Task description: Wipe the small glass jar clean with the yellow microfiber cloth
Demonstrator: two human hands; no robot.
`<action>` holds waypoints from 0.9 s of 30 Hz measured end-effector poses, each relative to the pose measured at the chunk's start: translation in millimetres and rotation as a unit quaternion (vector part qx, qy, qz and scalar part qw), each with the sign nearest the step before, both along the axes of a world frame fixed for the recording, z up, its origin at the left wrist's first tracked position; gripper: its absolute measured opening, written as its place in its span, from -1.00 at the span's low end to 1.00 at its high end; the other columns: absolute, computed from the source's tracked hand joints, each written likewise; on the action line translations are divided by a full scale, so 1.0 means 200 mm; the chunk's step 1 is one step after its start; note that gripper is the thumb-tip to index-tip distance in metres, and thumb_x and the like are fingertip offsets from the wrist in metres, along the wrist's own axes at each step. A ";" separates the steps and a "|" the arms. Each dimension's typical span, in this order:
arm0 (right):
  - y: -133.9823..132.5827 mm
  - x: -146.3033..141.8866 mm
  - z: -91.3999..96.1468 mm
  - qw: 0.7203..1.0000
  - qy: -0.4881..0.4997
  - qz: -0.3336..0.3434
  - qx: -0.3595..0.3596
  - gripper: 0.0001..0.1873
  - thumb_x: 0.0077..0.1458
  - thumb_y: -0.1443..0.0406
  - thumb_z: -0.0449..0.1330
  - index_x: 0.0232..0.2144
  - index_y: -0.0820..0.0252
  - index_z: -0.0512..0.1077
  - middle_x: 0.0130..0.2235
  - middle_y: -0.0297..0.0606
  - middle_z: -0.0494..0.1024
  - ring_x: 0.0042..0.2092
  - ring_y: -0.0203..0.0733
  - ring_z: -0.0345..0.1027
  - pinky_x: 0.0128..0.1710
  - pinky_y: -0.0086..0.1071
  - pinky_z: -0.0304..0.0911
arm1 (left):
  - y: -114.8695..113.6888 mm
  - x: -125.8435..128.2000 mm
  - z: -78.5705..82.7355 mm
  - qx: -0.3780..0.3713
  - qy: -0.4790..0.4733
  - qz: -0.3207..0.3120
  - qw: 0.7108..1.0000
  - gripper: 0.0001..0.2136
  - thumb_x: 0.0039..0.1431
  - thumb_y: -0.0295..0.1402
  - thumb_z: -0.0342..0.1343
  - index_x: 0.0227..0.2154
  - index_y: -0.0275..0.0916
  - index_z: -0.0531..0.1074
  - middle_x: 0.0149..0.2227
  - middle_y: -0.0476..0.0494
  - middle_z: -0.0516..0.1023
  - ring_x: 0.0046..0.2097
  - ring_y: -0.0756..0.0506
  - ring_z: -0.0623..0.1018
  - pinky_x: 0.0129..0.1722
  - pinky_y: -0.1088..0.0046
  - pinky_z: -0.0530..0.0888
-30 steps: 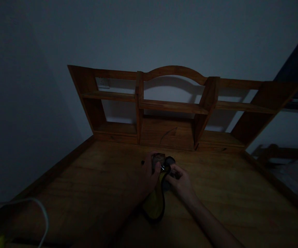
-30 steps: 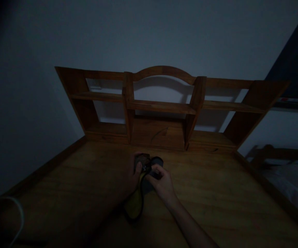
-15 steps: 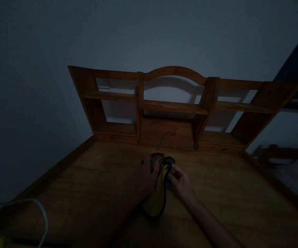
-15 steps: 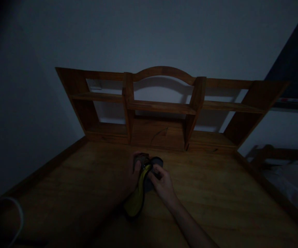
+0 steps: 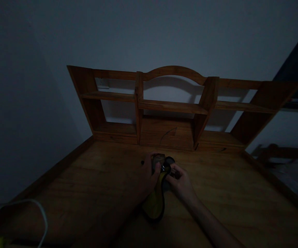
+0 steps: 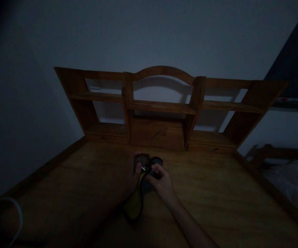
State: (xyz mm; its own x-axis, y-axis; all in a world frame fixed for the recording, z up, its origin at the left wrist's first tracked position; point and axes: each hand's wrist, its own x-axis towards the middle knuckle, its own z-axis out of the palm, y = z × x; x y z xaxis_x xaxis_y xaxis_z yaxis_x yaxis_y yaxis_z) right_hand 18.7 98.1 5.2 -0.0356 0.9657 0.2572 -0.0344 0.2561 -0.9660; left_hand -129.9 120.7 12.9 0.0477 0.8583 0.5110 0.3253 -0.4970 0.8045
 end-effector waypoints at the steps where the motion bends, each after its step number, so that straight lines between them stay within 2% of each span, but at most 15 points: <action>1: 0.00 0.00 -0.01 1.000 0.006 0.002 -0.003 -0.81 -0.09 0.28 0.32 -0.41 0.20 0.40 -0.39 -0.32 0.45 -0.31 -0.21 0.32 -0.33 -0.43 0.22 | 0.00 0.00 0.00 0.003 0.002 0.002 1.000 -0.67 0.32 -0.22 -0.12 0.08 -0.20 0.21 0.02 -0.19 0.41 0.05 -0.13 0.42 0.06 0.27 0.34; 6: 0.02 0.01 -0.05 0.999 0.031 0.012 -0.014 -0.80 -0.01 0.21 0.30 -0.37 0.20 0.44 -0.33 -0.26 0.49 -0.24 -0.15 0.37 -0.25 -0.38 0.26 | 0.00 -0.01 0.00 -0.015 0.011 -0.015 1.000 -0.66 0.33 -0.24 -0.13 0.11 -0.18 0.18 0.03 -0.17 0.41 0.02 -0.11 0.45 0.04 0.28 0.36; 10: 0.02 0.01 -0.07 0.999 0.045 0.012 -0.011 -0.80 0.02 0.18 0.30 -0.36 0.19 0.45 -0.33 -0.27 0.48 -0.24 -0.17 0.38 -0.18 -0.36 0.26 | 0.00 -0.01 0.00 -0.010 0.009 -0.001 1.000 -0.67 0.32 -0.23 -0.12 0.09 -0.18 0.21 0.01 -0.18 0.43 0.00 -0.12 0.45 0.02 0.27 0.37; 17: 0.00 0.01 -0.02 0.998 0.062 0.024 -0.022 -0.71 -0.02 0.14 0.34 -0.28 0.19 0.47 -0.26 -0.21 0.52 -0.17 -0.09 0.40 -0.18 -0.33 0.29 | 0.02 0.00 -0.03 0.001 -0.005 0.007 1.000 -0.67 0.32 -0.21 -0.12 0.08 -0.18 0.21 0.00 -0.15 0.42 0.01 -0.10 0.45 0.02 0.29 0.37; 20: 0.00 0.00 -0.01 0.997 0.060 0.039 -0.009 -0.70 -0.01 0.16 0.33 -0.24 0.19 0.48 -0.23 -0.20 0.53 -0.12 -0.08 0.40 -0.14 -0.32 0.28 | 0.02 0.01 -0.03 -0.010 -0.011 0.008 1.000 -0.68 0.33 -0.20 -0.13 0.08 -0.16 0.21 0.02 -0.14 0.41 0.02 -0.10 0.44 0.05 0.28 0.34; 27: 0.00 -0.01 -0.01 0.999 0.024 0.034 0.000 -0.75 -0.08 0.28 0.36 -0.30 0.16 0.44 -0.27 -0.29 0.52 -0.18 -0.17 0.38 -0.22 -0.41 0.25 | 0.02 -0.01 -0.02 -0.001 0.005 0.009 1.000 -0.68 0.33 -0.22 -0.12 0.09 -0.16 0.20 0.03 -0.14 0.40 0.04 -0.08 0.42 0.07 0.30 0.33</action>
State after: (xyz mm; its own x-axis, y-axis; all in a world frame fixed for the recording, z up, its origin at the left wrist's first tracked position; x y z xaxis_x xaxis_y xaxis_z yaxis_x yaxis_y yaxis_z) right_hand 17.3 98.8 2.5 -0.0894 0.9612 0.2610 -0.0979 0.2523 -0.9627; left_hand -131.0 125.0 9.0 0.0376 0.8598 0.5093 0.3427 -0.4899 0.8016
